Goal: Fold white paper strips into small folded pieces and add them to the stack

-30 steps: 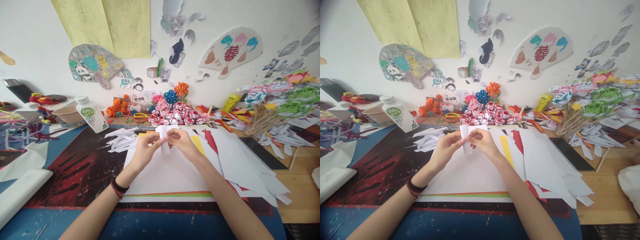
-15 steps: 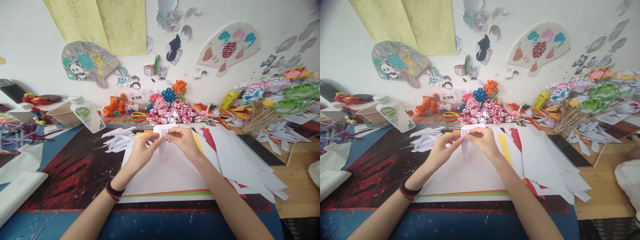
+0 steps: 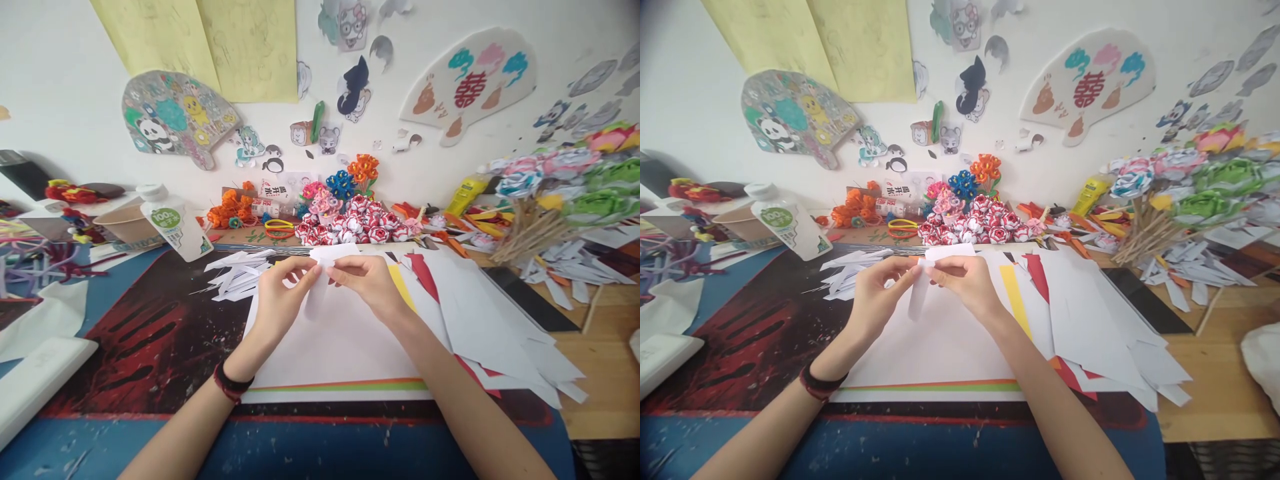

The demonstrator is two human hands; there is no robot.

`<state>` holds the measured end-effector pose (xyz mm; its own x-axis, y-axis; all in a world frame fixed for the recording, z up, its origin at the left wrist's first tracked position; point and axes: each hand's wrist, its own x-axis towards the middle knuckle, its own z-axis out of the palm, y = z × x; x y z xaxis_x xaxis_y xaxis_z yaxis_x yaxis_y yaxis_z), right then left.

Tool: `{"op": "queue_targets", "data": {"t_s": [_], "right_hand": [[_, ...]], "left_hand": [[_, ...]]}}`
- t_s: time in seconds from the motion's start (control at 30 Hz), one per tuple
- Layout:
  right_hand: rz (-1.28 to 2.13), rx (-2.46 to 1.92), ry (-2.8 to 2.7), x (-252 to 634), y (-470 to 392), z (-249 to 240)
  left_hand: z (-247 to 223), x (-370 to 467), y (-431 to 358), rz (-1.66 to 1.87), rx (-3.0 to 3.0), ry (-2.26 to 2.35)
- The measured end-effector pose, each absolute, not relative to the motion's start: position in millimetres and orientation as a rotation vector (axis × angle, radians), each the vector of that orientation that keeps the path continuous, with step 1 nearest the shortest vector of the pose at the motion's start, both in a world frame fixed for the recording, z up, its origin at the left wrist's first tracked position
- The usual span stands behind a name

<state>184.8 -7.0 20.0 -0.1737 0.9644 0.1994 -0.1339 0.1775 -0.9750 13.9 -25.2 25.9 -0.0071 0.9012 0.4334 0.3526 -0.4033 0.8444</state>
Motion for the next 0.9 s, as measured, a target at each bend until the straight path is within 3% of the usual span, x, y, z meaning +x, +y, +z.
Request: {"op": "queue_targets", "data": {"t_s": [0.9], "right_hand": [[1.258,-0.900,-1.361,185.6,-10.7,25.4]], "left_hand": [[29.6,15.5,-27.6,1.384,1.695,1.279]]}}
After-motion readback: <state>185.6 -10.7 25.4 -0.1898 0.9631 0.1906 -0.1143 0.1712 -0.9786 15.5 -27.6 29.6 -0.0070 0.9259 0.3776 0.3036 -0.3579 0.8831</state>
